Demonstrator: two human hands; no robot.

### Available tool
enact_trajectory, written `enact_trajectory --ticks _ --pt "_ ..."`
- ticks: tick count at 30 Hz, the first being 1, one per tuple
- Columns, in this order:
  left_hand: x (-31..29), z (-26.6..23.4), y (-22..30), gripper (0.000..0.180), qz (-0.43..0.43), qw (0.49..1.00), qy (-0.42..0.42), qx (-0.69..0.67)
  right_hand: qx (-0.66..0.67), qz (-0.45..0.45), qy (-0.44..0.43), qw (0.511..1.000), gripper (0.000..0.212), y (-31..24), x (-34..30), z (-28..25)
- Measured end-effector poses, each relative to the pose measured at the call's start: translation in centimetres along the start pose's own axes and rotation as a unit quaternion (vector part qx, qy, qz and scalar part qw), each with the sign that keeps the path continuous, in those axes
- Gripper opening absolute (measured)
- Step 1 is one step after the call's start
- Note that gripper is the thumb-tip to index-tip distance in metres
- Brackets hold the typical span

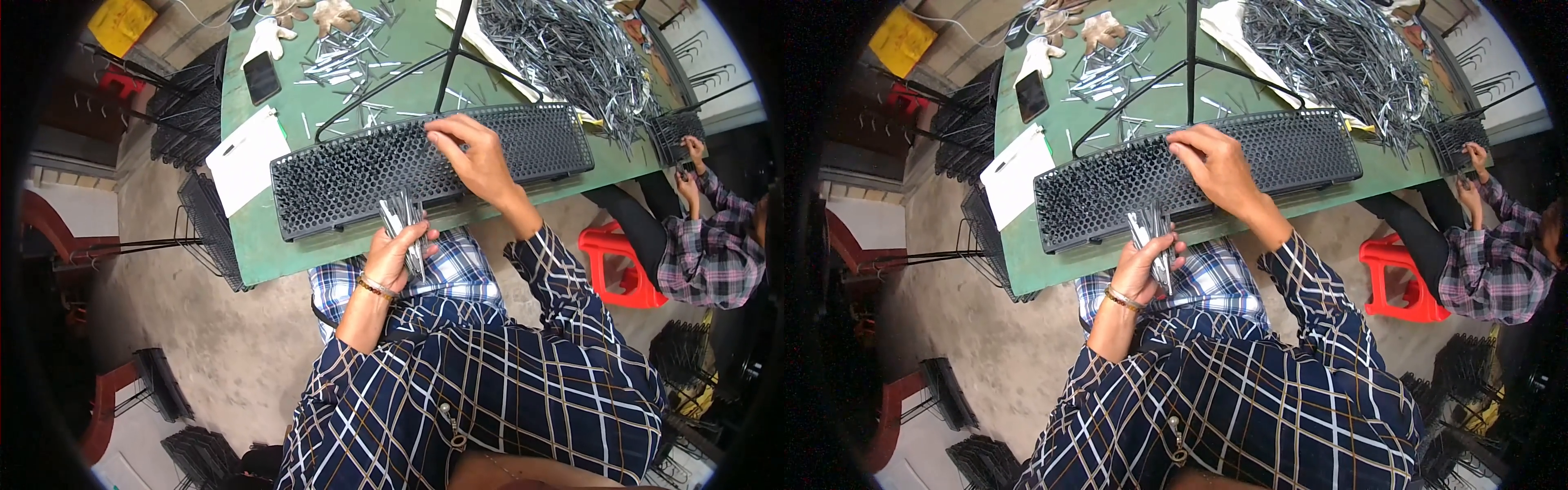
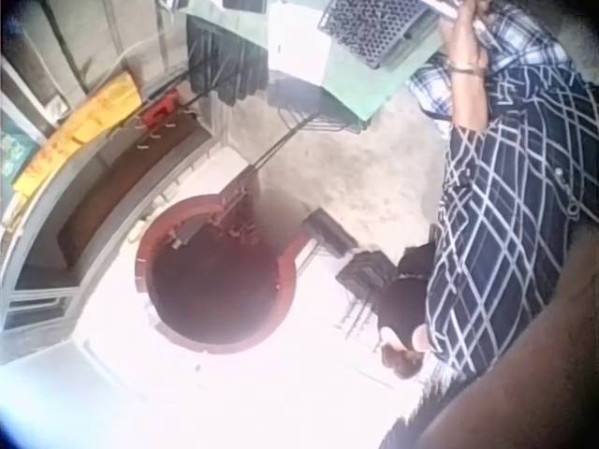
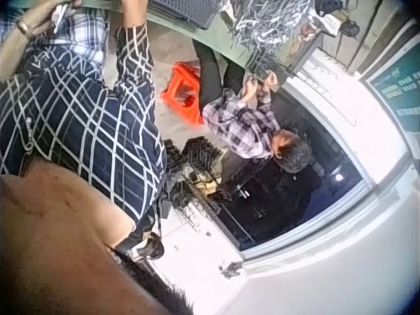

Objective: Inserting small metal pins into a perforated grid plate on a workbench.

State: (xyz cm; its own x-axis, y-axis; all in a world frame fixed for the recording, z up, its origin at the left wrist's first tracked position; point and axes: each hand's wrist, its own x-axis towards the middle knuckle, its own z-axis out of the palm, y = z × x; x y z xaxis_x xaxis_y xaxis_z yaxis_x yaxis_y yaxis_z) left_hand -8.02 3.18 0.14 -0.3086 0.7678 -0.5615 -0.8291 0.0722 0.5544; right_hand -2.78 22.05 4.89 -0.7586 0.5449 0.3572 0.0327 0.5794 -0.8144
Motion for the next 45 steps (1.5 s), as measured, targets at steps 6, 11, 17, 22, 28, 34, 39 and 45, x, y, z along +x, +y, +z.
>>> enact_trajectory --ticks 6,11,17,22,28,34,39,45 --pt "0.0 0.1 0.2 0.029 -0.01 1.0 -0.008 -0.001 -0.078 -0.094 0.016 0.992 0.015 2.8 1.7 1.7" --pt "0.0 -0.4 0.1 0.03 -0.012 1.0 -0.012 -0.016 -0.106 -0.116 0.001 0.988 0.014 2.4 1.6 2.2" --pt "0.2 -0.7 -0.2 0.029 -0.009 1.0 -0.004 -0.005 -0.111 -0.128 -0.014 0.985 0.016 2.2 1.4 2.1" --pt "0.0 -0.4 0.0 0.028 -0.012 1.0 -0.001 0.004 -0.117 -0.12 -0.024 0.986 0.017 2.9 0.9 2.4" --pt "-0.1 -0.3 0.2 0.025 0.004 0.999 0.006 0.04 -0.161 -0.156 -0.016 0.974 0.019 3.0 1.0 2.8" --pt "0.0 -0.5 -0.1 0.023 0.01 0.999 0.0 0.03 -0.178 -0.118 -0.014 0.977 0.02 2.8 0.4 2.9" --pt "-0.3 -0.3 0.3 0.023 0.018 0.999 0.005 0.029 -0.122 -0.096 0.001 0.988 0.017 1.4 -0.6 2.1" --pt "-0.2 -0.2 0.3 0.022 0.027 0.999 0.003 0.034 -0.07 -0.039 -0.017 0.997 0.019 2.2 -0.7 1.9"
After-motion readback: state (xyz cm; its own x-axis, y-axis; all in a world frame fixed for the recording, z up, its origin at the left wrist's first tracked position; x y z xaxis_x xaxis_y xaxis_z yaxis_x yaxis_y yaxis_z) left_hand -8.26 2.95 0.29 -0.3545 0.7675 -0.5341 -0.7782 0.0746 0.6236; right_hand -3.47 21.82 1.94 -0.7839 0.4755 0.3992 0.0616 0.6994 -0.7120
